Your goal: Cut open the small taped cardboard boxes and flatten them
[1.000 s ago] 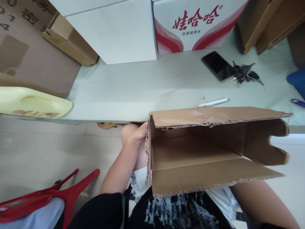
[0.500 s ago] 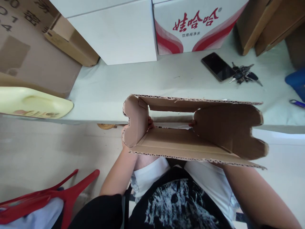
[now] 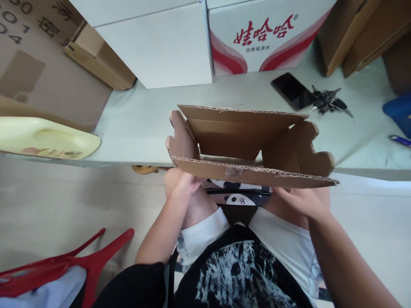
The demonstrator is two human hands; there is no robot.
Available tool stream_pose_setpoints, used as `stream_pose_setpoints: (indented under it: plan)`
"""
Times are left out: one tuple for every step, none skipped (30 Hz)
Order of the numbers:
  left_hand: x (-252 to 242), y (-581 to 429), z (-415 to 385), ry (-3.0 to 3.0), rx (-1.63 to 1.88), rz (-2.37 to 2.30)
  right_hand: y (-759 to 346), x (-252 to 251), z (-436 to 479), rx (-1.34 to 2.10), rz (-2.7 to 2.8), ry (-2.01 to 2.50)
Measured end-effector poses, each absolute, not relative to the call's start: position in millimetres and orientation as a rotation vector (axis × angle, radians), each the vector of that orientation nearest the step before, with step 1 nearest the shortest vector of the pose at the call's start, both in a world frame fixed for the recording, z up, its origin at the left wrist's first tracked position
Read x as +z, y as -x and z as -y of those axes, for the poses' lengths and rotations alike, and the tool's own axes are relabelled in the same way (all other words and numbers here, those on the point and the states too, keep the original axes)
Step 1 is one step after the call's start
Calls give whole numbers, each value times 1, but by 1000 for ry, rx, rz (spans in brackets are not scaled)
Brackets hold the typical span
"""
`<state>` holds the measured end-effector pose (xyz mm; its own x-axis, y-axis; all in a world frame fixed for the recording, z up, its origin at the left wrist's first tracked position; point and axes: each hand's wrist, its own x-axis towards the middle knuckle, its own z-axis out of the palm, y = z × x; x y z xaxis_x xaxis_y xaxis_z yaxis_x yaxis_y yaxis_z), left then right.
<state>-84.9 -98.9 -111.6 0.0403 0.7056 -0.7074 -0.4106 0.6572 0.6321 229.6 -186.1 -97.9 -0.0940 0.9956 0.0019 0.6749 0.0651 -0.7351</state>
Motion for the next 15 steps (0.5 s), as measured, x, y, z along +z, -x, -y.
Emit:
stream_pose_setpoints:
  plan:
    - [-112, 84, 99, -270, 872, -1278, -230, -100, 188, 803, 1802, 1644]
    - [-110, 83, 99, -253, 874, -1286, -229, -101, 189, 799, 1772, 1621]
    - [-108, 81, 99, -237, 875, -1289, -228, -100, 188, 788, 1737, 1591]
    - [-106, 80, 100, -225, 874, -1289, -227, -97, 186, 779, 1707, 1551]
    - [-103, 78, 100, -217, 870, -1287, -226, -93, 183, 771, 1689, 1504]
    - [-100, 77, 100, -216, 859, -1282, -225, -89, 179, 775, 1684, 1454]
    - [-97, 76, 101, -222, 843, -1276, -225, -85, 175, 791, 1691, 1402]
    - [-94, 75, 101, -226, 826, -1274, -225, -81, 171, 808, 1703, 1354]
    - [-92, 75, 102, -230, 811, -1274, -225, -78, 167, 810, 1708, 1319]
    - [-90, 75, 102, -234, 797, -1275, -226, -76, 164, 787, 1697, 1302]
    - [-89, 75, 103, -238, 785, -1276, -227, -76, 162, 754, 1676, 1295]
    - [-89, 76, 104, -243, 776, -1278, -229, -76, 160, 727, 1646, 1293]
    - [-88, 76, 104, -247, 769, -1279, -231, -77, 158, 716, 1611, 1293]
    - [-88, 77, 104, -253, 763, -1280, -233, -78, 157, 725, 1557, 1307]
    - [-88, 77, 105, -260, 758, -1279, -234, -79, 157, 753, 1490, 1331]
